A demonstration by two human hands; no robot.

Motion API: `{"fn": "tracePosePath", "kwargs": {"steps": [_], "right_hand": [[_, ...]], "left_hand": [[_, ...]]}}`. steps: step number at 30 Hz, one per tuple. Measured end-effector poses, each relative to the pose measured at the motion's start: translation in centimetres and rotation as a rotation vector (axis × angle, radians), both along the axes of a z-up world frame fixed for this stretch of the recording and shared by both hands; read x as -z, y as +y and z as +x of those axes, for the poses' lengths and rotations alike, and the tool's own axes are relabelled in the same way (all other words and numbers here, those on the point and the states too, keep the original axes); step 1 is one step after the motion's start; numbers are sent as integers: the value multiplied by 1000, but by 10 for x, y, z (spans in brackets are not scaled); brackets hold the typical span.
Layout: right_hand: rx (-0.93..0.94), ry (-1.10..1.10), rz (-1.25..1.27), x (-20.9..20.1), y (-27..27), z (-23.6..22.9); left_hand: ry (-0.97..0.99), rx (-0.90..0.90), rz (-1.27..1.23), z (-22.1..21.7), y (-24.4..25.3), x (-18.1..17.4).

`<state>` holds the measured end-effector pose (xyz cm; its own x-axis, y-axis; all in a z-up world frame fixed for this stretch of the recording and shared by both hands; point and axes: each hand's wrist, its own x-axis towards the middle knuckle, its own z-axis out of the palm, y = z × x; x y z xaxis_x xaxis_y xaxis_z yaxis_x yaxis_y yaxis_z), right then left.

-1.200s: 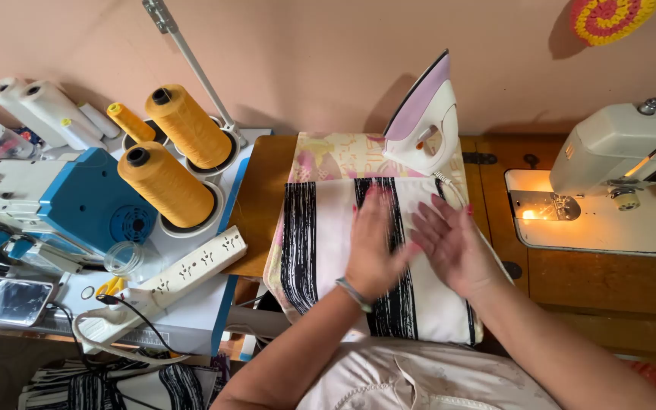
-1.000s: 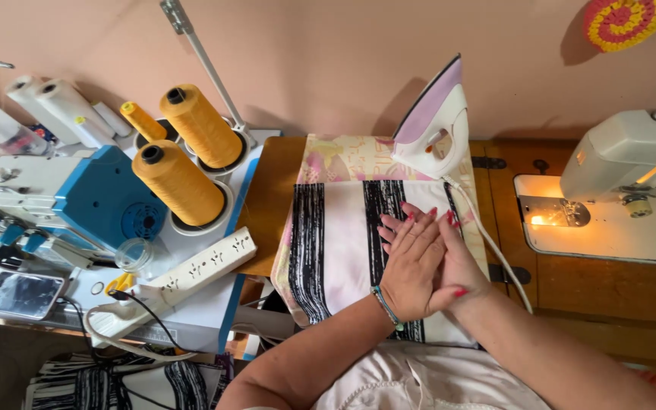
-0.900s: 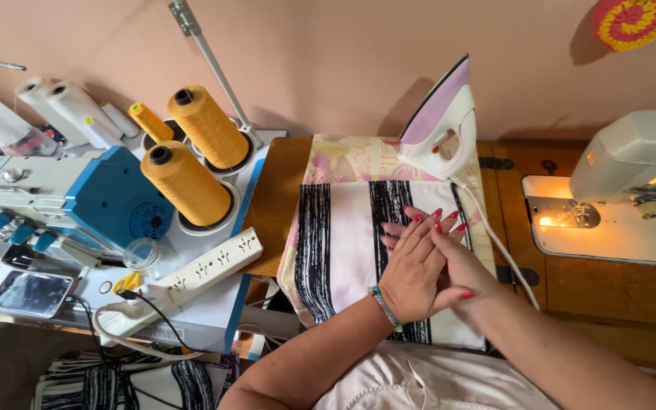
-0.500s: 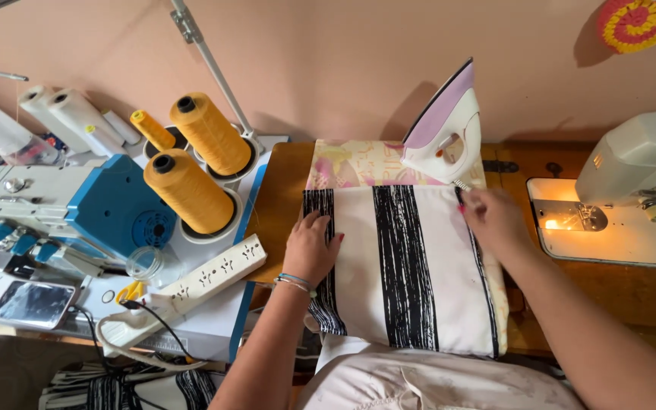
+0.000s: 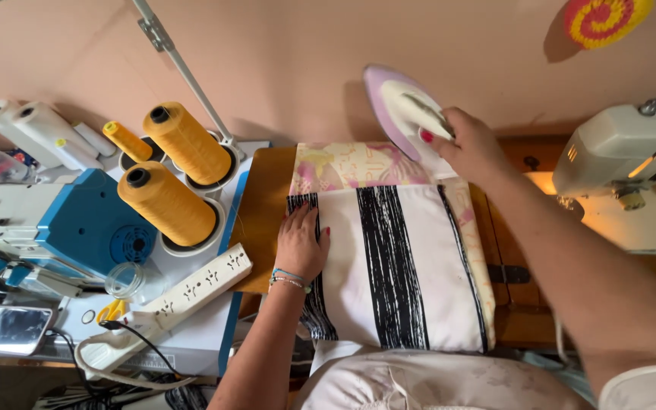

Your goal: Ironing and folding small pieces of striped fabric on an ironing board

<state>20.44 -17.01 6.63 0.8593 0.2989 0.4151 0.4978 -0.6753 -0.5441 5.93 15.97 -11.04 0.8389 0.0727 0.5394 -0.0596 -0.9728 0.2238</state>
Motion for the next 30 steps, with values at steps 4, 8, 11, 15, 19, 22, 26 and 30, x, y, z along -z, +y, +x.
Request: {"fn": "tracePosePath", "kwargs": {"steps": [4,8,11,15,19,22,26,30], "right_hand": [[-23,76,-494,-73,19,-70],[-129,264,-732,-49,36,-79],[-124,207,-843,-37,45,-54],[-44,205,-891,-42,59,-20],[-20,270,-894,-20,54,14],[-122,317,-925,-19,47,11],[-255,483,-887,-54,37,-41],[-359,517,-882,-40,21,-70]], "left_hand": [[-43,41,-62,-1,0,-6],[-46,71,-323,-7,9,-20],[-75,18,-311,-2,8,-7],[-119,-8,-242,1,10,-1],[-97,12,-266,1,13,1],[-101,17,-252,1,14,1],[-82,8,-303,-5,10,-11],[-57,-20,-349,-7,5,-20]]}}
